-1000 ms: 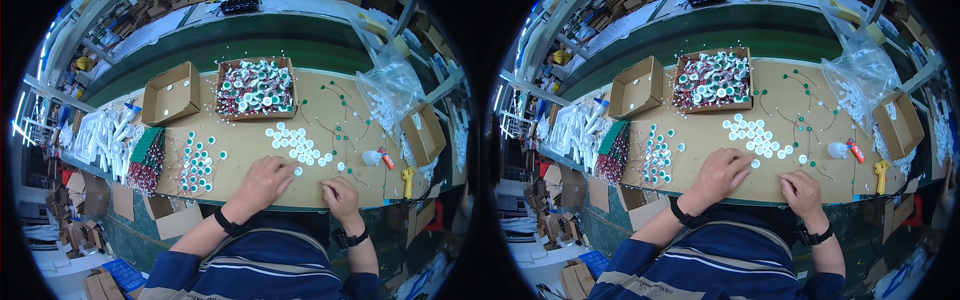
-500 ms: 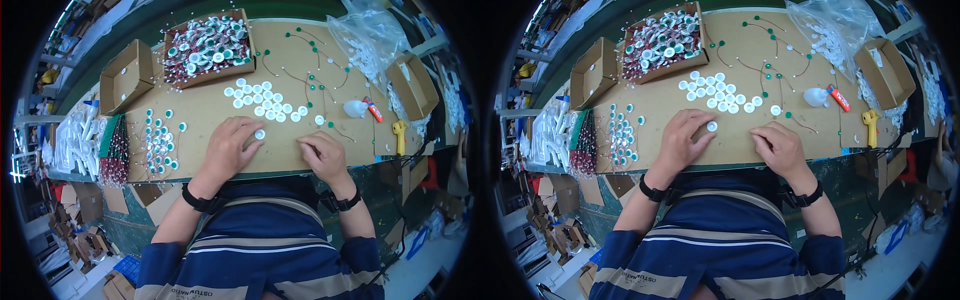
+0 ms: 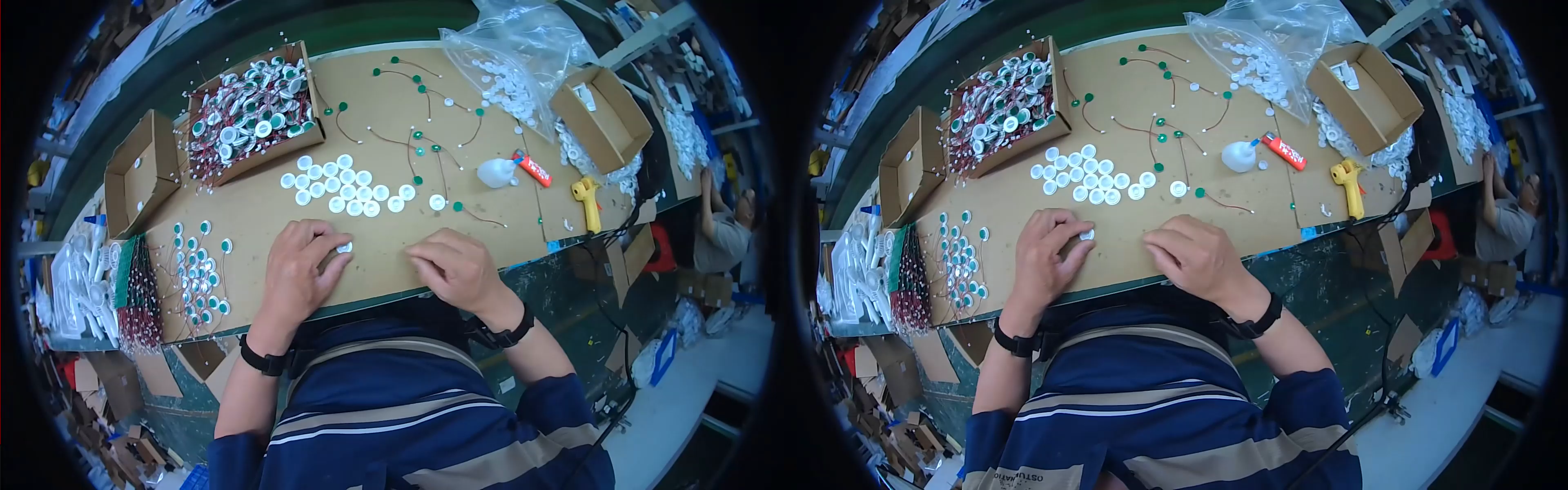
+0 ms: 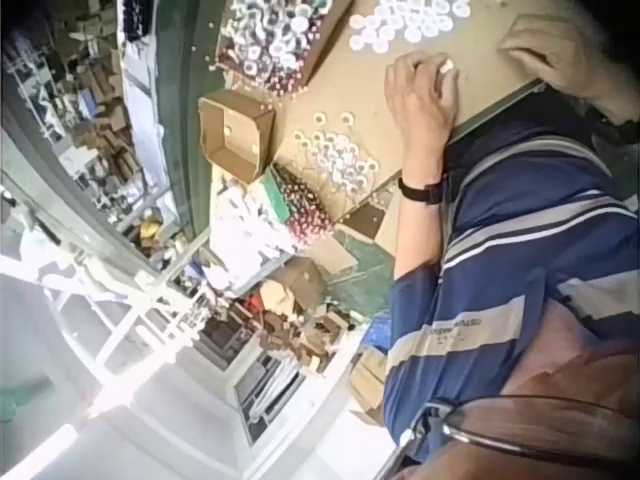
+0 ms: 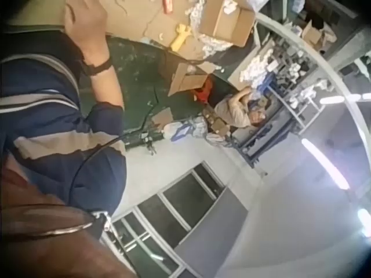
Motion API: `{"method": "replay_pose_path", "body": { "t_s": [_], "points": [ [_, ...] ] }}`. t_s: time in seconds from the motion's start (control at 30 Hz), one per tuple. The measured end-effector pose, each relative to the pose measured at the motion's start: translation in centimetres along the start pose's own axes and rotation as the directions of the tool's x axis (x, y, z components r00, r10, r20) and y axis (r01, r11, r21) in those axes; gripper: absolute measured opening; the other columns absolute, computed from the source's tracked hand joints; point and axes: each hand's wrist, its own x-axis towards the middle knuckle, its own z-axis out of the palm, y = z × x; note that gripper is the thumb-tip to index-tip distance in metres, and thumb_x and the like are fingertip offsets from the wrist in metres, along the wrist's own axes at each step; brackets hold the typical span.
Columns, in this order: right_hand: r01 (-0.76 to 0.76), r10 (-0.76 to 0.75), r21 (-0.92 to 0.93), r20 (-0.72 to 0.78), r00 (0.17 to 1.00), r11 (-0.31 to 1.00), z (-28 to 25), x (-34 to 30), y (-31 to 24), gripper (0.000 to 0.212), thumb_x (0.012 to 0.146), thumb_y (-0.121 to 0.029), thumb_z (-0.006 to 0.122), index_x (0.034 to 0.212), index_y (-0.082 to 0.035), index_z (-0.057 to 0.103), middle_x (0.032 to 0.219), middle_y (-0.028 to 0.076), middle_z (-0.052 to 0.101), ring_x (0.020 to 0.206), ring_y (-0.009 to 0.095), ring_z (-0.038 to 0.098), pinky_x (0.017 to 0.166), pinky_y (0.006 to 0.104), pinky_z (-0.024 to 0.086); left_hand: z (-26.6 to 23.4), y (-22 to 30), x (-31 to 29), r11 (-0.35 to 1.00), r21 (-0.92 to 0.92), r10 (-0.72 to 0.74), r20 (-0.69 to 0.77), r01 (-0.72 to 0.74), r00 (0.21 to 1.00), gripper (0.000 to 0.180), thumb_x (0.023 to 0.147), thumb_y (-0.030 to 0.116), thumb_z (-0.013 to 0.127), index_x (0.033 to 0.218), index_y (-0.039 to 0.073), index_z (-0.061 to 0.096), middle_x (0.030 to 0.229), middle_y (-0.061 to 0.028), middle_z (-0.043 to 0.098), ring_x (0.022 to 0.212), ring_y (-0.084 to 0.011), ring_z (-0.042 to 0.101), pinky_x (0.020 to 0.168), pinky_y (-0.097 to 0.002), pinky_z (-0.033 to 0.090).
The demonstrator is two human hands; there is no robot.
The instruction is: The person applies glue to a white plastic cap, presses a small green circuit board onto it, and then repeats this process for several more units. After assembling the components, they set the glue bottle aside and reach for a lighter.
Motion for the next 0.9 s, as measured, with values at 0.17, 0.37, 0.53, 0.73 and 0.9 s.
{"method": "replay_pose_path", "body": {
  "t_s": [0.17, 0.37, 0.53, 0.73, 0.9],
  "points": [
    [-0.142, 0.063, -0.361, -0.221, 0.973, 0.922, -2.6, 0.1, 0.4, 0.022, 0.087, -0.001, 0.08, 0.109, -0.004, 0.079, 0.096, 0.013, 0.073, 0.089, 0.035, 0.071, 0.08, 0.0429, 0.059, -0.4, -0.1, -0.4, 1.0, 0.017, -0.002, 0.03, 0.001, 1.0, 0.026, 0.082, 0.013, 0.089, 0.106, 0.011, 0.082, 0.106, -0.0076, 0.07, 0.1, -0.0314, 0.066, 0.088, -0.0441, 0.054],
    [-0.185, 0.099, -0.516, -0.19, 0.977, 0.836, -3.4, 1.4, 1.0, 0.02, 0.09, -0.005, 0.081, 0.11, -0.003, 0.078, 0.103, 0.014, 0.072, 0.097, 0.036, 0.069, 0.085, 0.0459, 0.058, -0.2, -0.4, -0.2, 0.998, 0.02, 0.051, 0.015, -0.052, 0.999, 0.028, 0.083, 0.016, 0.089, 0.109, 0.012, 0.081, 0.106, -0.006, 0.07, 0.102, -0.0305, 0.066, 0.092, -0.0439, 0.054],
    [-0.211, 0.168, -0.554, -0.127, 0.977, 0.806, -3.5, 1.2, 1.8, 0.017, 0.094, -0.004, 0.078, 0.111, -0.002, 0.077, 0.103, 0.015, 0.071, 0.097, 0.038, 0.07, 0.085, 0.0469, 0.058, -0.1, -0.3, -0.3, 1.0, 0.01, 0.018, 0.016, -0.019, 1.0, 0.03, 0.084, 0.016, 0.088, 0.112, 0.012, 0.081, 0.107, -0.0058, 0.07, 0.103, -0.0304, 0.066, 0.093, -0.0436, 0.054],
    [-0.189, 0.142, -0.592, -0.126, 0.982, 0.784, -3.6, 1.4, 1.3, 0.014, 0.097, -0.001, 0.074, 0.11, -0.001, 0.077, 0.101, 0.014, 0.071, 0.091, 0.033, 0.071, 0.08, 0.0419, 0.058, -0.5, -0.5, -0.8, 1.0, 0.002, 0.01, 0.024, -0.01, 1.0, 0.034, 0.084, 0.015, 0.088, 0.117, 0.012, 0.081, 0.109, -0.0071, 0.071, 0.104, -0.0309, 0.067, 0.094, -0.044, 0.055],
    [-0.341, 0.304, -0.206, -0.19, 0.934, 0.917, -3.6, 1.4, -2.0, 0.015, 0.096, 0.005, 0.071, 0.109, 0.0, 0.076, 0.097, 0.011, 0.069, 0.083, 0.025, 0.071, 0.072, 0.0338, 0.057, -0.7, -1.0, -1.2, 0.987, -0.16, -0.023, -0.083, 0.009, 0.996, 0.033, 0.086, 0.01, 0.085, 0.119, 0.008, 0.08, 0.115, -0.0105, 0.074, 0.109, -0.0317, 0.069, 0.098, -0.0425, 0.056]
  ]
}}
